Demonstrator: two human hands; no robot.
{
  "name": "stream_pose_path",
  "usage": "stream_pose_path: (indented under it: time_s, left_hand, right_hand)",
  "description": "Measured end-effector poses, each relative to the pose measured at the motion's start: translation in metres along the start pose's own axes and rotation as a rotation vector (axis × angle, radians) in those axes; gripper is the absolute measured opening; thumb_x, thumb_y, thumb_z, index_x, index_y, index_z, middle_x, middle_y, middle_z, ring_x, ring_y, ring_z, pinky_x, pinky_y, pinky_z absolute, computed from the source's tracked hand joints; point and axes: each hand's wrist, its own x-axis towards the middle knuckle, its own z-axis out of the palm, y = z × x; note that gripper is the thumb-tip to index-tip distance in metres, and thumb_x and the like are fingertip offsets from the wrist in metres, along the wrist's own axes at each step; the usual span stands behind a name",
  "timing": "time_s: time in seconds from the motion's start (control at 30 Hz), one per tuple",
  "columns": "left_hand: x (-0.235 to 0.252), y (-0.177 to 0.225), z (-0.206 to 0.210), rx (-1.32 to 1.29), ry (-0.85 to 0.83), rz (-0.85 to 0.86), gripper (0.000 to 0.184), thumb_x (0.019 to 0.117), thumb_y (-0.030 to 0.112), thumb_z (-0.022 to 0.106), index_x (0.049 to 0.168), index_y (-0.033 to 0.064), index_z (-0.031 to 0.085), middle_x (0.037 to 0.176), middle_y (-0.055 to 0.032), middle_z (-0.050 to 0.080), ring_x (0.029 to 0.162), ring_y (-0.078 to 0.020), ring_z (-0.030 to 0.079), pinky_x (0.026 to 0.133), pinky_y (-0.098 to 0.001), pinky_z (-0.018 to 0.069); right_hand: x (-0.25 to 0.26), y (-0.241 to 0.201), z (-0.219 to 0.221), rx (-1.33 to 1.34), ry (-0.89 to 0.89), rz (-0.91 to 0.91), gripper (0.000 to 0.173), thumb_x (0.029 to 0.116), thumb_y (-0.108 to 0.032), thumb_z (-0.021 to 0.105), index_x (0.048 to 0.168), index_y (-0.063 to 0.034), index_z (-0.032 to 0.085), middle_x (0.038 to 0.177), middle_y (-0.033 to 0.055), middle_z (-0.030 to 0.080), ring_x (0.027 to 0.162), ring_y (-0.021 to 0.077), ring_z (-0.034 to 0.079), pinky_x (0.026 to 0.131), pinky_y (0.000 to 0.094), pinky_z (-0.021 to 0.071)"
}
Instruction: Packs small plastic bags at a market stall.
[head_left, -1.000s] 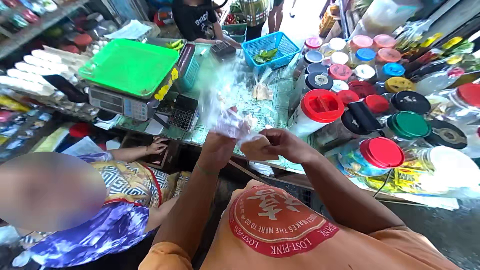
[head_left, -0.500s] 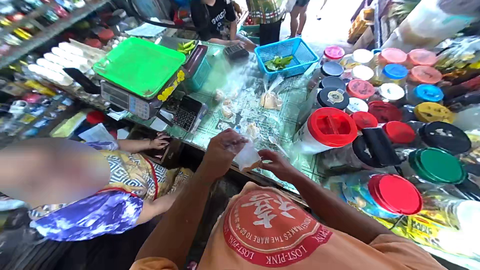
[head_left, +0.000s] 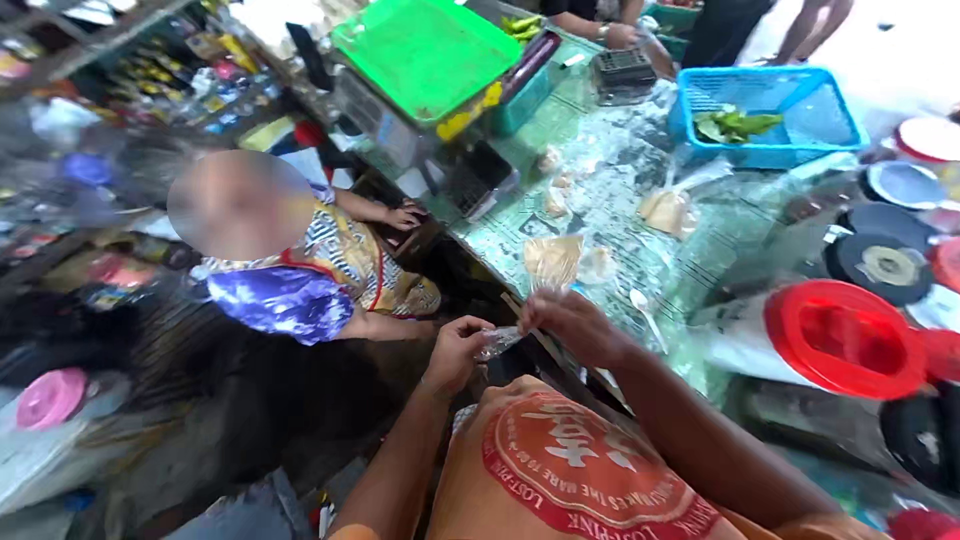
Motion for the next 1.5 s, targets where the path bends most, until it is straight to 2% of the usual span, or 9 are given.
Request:
stream_pose_path:
  time_s: [0.17,0.3,0.43,0.63,0.8,1.03,1.2,1.3,1.5]
  left_hand:
    - [0.012,0.033,-0.046,-0.01,-0.025,0.073,0.005,0.0892,0.004,0.072,0.093,0.0039,0.071,0.085,-0.0017,0.07,0.071,-0.008,0.064,0.066,-0.0254,0.0551]
    - [0.036,0.03,-0.021,0.225,-0.136,0.022,0.01,0.0893,-0.001,0.07,0.099,-0.0034,0.071,0.091,-0.009,0.072,0.073,-0.0143,0.068,0.069,-0.0323,0.0599]
    - [0.047,0.008,0.003,0.398,-0.128,0.107,0.008,0.0893,0.005,0.072,0.095,-0.0004,0.074,0.101,-0.0106,0.07,0.092,-0.0153,0.067,0.086,-0.0325,0.0571]
    - [0.029,-0.011,-0.02,0.785,-0.222,0.379,0.017,0.0947,0.013,0.065,0.101,0.0031,0.077,0.106,-0.0133,0.071,0.101,-0.0215,0.068,0.094,-0.0366,0.0556]
    - [0.05,-0.004,-0.017,0.968,-0.178,0.418,0.022,0.0923,0.022,0.066,0.1,0.0031,0.073,0.104,-0.0128,0.071,0.103,-0.0262,0.068,0.094,-0.0423,0.0555]
    - [0.057,0.001,-0.014,0.854,-0.333,0.127,0.02,0.0913,0.022,0.066,0.1,0.0055,0.074,0.101,-0.0093,0.072,0.101,-0.0223,0.068,0.093,-0.0442,0.0536]
    - [0.044,-0.011,-0.011,0.624,-0.525,0.462,0.03,0.0876,0.006,0.064,0.117,0.0053,0.07,0.143,-0.0083,0.061,0.146,-0.0258,0.043,0.125,-0.0477,0.028]
    - [0.039,-0.004,-0.008,0.371,-0.62,0.3,0.027,0.0931,0.005,0.069,0.119,-0.0035,0.066,0.117,-0.0127,0.071,0.112,-0.0172,0.068,0.102,-0.0359,0.0551]
    - [0.034,-0.01,-0.002,0.276,-0.686,0.197,0.015,0.0916,0.007,0.072,0.102,-0.0035,0.072,0.097,-0.0082,0.072,0.09,-0.0102,0.069,0.087,-0.0297,0.058]
  right_hand:
    - [0.02,-0.015,0.006,-0.422,-0.292,-0.014,0.016,0.0951,-0.02,0.065,0.097,-0.0077,0.075,0.095,0.0003,0.072,0.085,0.0075,0.067,0.078,0.0301,0.058]
    - [0.049,0.006,0.032,-1.196,-0.112,0.427,0.027,0.0941,-0.029,0.063,0.099,-0.004,0.072,0.094,0.0183,0.07,0.093,0.0373,0.068,0.082,0.0645,0.0518]
    - [0.043,0.06,0.032,-0.356,0.403,0.491,0.022,0.1058,-0.015,0.048,0.104,0.0015,0.063,0.091,0.0094,0.069,0.081,0.0182,0.067,0.073,0.0382,0.0578]
    - [0.021,0.074,0.077,0.566,0.601,0.227,0.026,0.1065,-0.012,0.039,0.108,-0.0009,0.062,0.099,0.0117,0.07,0.094,0.023,0.07,0.091,0.0443,0.0585]
    - [0.02,0.08,0.097,0.397,0.65,0.159,0.036,0.1072,-0.017,0.041,0.135,0.0,0.056,0.123,0.0115,0.068,0.114,0.02,0.065,0.102,0.0405,0.0528]
    - [0.012,0.087,0.091,-0.001,0.851,0.23,0.018,0.1041,-0.011,0.057,0.11,0.002,0.068,0.098,0.0098,0.073,0.088,0.0161,0.068,0.079,0.0329,0.0568]
    - [-0.008,0.051,0.093,-0.754,0.582,0.359,0.019,0.0984,-0.01,0.055,0.115,-0.0007,0.059,0.081,0.0079,0.061,0.069,0.018,0.06,0.068,0.0393,0.0537]
    - [-0.018,0.035,0.091,-0.777,0.584,0.316,0.014,0.0969,-0.01,0.058,0.109,-0.0013,0.059,0.077,0.0063,0.057,0.065,0.0158,0.057,0.063,0.0362,0.0521]
    - [-0.024,0.006,0.102,-1.127,0.476,0.435,0.018,0.0986,-0.012,0.049,0.111,-0.0097,0.062,0.089,0.0085,0.066,0.082,0.0239,0.066,0.074,0.048,0.055]
